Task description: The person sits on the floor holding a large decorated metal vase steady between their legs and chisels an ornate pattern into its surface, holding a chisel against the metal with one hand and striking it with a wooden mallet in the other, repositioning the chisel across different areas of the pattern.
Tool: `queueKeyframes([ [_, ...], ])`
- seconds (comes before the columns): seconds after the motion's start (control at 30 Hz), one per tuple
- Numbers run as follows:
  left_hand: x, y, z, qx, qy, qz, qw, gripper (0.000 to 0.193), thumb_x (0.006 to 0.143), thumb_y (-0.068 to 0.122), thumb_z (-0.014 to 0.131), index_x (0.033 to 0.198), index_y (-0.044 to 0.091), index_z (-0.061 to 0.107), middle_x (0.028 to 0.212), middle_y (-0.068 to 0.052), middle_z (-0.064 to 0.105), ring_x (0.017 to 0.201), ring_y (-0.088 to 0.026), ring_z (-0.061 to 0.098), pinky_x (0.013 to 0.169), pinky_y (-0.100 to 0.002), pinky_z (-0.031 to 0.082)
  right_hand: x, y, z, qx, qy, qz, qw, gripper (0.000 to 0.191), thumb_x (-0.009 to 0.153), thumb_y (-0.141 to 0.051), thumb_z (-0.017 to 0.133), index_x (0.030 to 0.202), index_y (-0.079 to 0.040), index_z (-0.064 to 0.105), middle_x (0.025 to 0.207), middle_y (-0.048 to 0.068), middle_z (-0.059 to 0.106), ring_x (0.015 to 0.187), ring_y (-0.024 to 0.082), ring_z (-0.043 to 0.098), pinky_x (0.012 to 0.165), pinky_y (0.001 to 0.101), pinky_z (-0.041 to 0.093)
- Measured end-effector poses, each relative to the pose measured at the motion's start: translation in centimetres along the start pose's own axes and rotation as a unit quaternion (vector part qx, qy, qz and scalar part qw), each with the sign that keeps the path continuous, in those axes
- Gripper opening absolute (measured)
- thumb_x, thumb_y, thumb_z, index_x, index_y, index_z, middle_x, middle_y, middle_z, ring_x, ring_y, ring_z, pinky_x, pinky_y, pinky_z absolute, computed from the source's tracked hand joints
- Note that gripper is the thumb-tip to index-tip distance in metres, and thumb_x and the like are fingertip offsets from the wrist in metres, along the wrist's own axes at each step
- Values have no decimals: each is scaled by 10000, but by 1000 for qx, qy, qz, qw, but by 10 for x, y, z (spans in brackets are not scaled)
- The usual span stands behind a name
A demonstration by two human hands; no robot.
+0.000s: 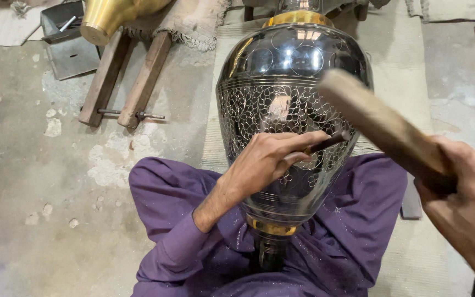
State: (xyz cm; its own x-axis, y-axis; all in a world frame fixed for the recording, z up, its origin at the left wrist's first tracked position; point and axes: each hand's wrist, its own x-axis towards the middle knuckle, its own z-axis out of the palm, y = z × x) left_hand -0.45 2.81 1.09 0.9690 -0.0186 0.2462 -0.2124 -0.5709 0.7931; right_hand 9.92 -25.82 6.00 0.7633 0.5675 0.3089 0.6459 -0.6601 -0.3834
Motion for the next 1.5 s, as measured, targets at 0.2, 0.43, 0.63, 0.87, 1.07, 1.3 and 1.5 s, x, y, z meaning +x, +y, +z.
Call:
queueKeyframes([
  [0.2,6,-5,-3,26,-16,74,997,521,949,203,712,1446,273,571,1168,-28,770,870,-189,766,786,-364,645,-34,26,27,-82,18,-1,996,607,773,-30,808,1335,-38,580,1013,203,726,813,311,720,728,393,580],
  [0.43,20,-6,-3,83,-120,75,986,538,910,193,679,1414,360,585,1109,16,792,708,-117,743,645,-329,617,-73,52,72,-14,86,7,996,452,954,-40,784,1343,-63,557,1024,159,715,799,227,697,704,344,565],
  [0.63,17,-3,-4,113,-140,50,982,508,961,167,648,1430,351,590,894,-5,772,647,-149,711,637,-361,595,-71,57,71,-101,60,-30,993,513,859,-24,795,1276,-91,504,1009,219,738,801,351,712,660,430,576],
  [0.87,-6,-7,3,84,32,64,994,509,966,156,674,1455,243,567,1041,-46,765,808,-190,746,737,-347,644,-22,34,22,-81,18,-41,996,636,803,-75,798,1357,-37,489,978,241,704,804,316,716,692,423,603],
  [1.07,-22,-11,20,24,126,31,991,455,998,151,683,1433,215,567,1157,-66,768,923,-191,779,821,-333,667,22,-9,-4,18,-28,-66,997,532,902,-75,770,1372,-81,521,997,131,730,845,215,745,743,343,602],
  [1.3,-29,-24,44,-17,222,2,975,487,1005,117,682,1457,217,532,1092,-91,780,962,-186,796,765,-313,693,54,-29,-21,-71,-91,-107,988,601,852,-65,746,1430,-101,587,1109,135,723,849,234,741,779,383,614],
  [1.5,-37,-24,62,-73,279,-40,957,470,1007,67,679,1440,181,537,1073,-107,785,966,-210,805,761,-320,713,71,-41,-24,-173,-133,-114,969,628,930,-172,718,1536,-183,557,951,72,725,752,188,729,706,330,628],
])
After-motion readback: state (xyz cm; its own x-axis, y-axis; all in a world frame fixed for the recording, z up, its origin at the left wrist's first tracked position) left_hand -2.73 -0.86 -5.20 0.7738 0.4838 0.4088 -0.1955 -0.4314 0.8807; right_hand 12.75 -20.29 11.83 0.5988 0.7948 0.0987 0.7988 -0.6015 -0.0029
